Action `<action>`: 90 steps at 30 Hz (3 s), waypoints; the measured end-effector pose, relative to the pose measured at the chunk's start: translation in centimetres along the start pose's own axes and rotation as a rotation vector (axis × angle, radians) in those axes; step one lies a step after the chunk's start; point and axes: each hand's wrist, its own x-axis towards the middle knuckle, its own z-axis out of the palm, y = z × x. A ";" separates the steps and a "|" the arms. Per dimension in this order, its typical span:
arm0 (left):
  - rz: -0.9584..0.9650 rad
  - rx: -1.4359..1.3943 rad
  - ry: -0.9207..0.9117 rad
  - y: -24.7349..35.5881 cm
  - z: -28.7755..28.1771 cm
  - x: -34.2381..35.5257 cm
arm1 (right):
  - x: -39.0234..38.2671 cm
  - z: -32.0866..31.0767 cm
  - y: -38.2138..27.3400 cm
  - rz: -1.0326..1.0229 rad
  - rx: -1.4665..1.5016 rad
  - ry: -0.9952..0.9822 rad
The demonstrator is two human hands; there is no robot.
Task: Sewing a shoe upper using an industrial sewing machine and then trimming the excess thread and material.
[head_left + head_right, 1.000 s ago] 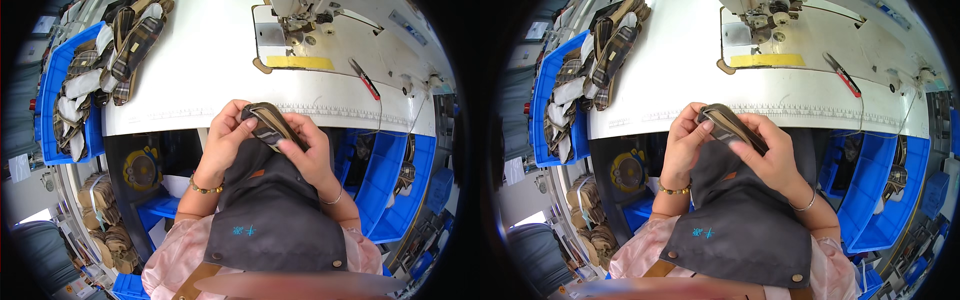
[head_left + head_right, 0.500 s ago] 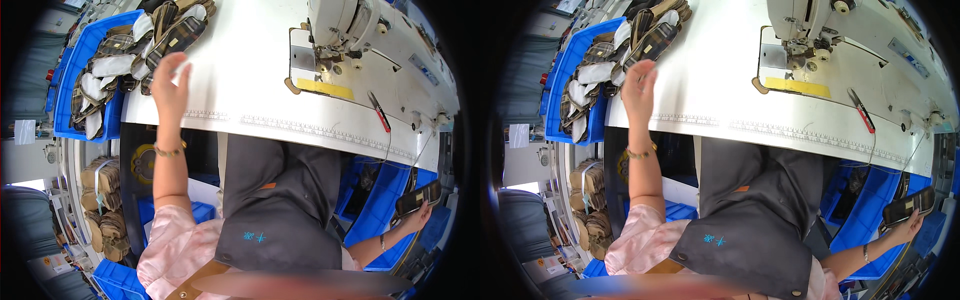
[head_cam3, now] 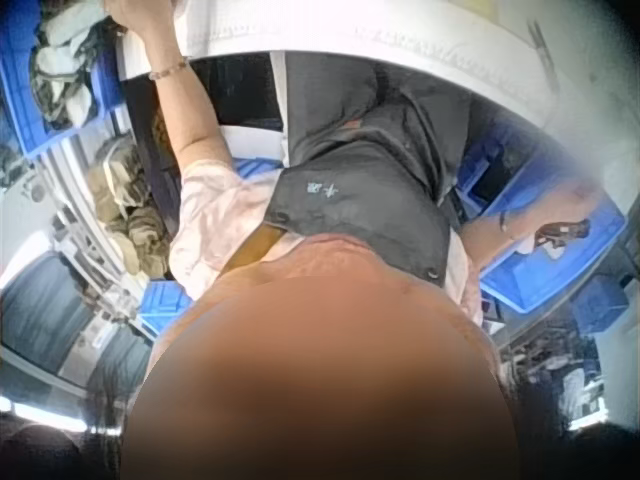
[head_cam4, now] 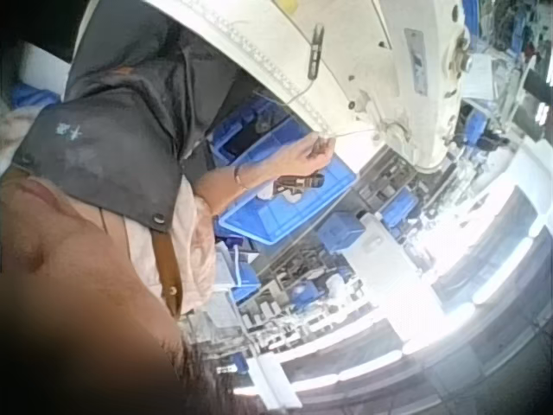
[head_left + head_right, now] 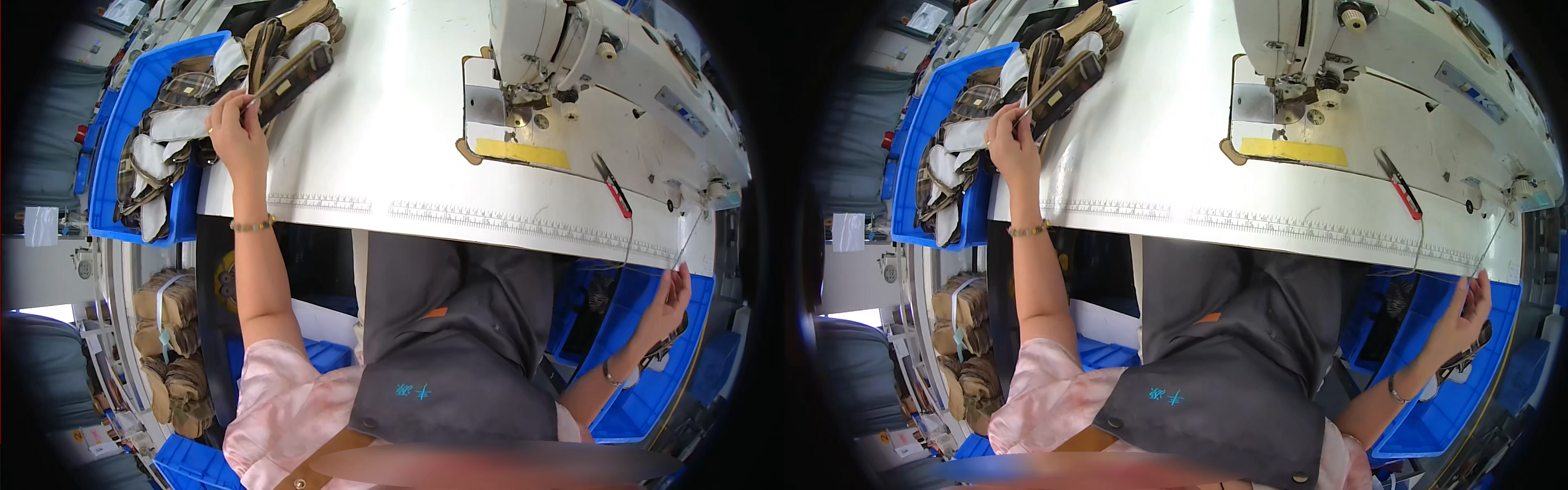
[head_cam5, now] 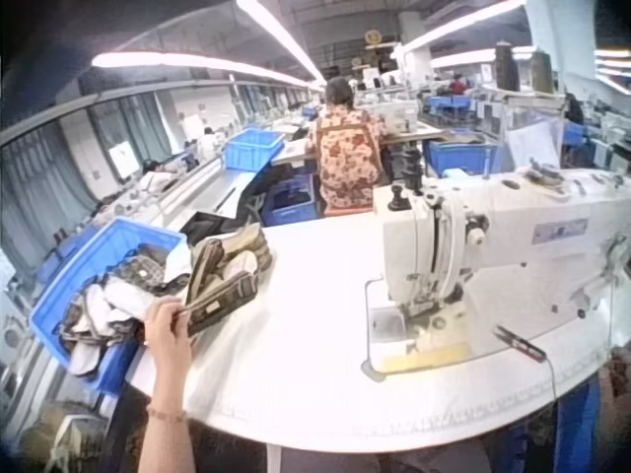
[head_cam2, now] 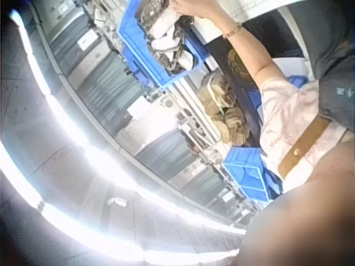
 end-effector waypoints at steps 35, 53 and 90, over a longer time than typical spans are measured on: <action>-0.619 -1.270 -0.993 20.2 -7.1 -9.1 | -9.5 11.9 -19.7 0.218 0.875 -1.207; -0.820 -1.645 -0.816 17.0 -6.9 -10.4 | -8.4 10.3 -15.4 0.644 1.186 -0.871; -0.908 -1.413 -0.650 21.5 -6.6 -9.2 | -14.2 7.8 -10.9 0.816 0.975 -1.110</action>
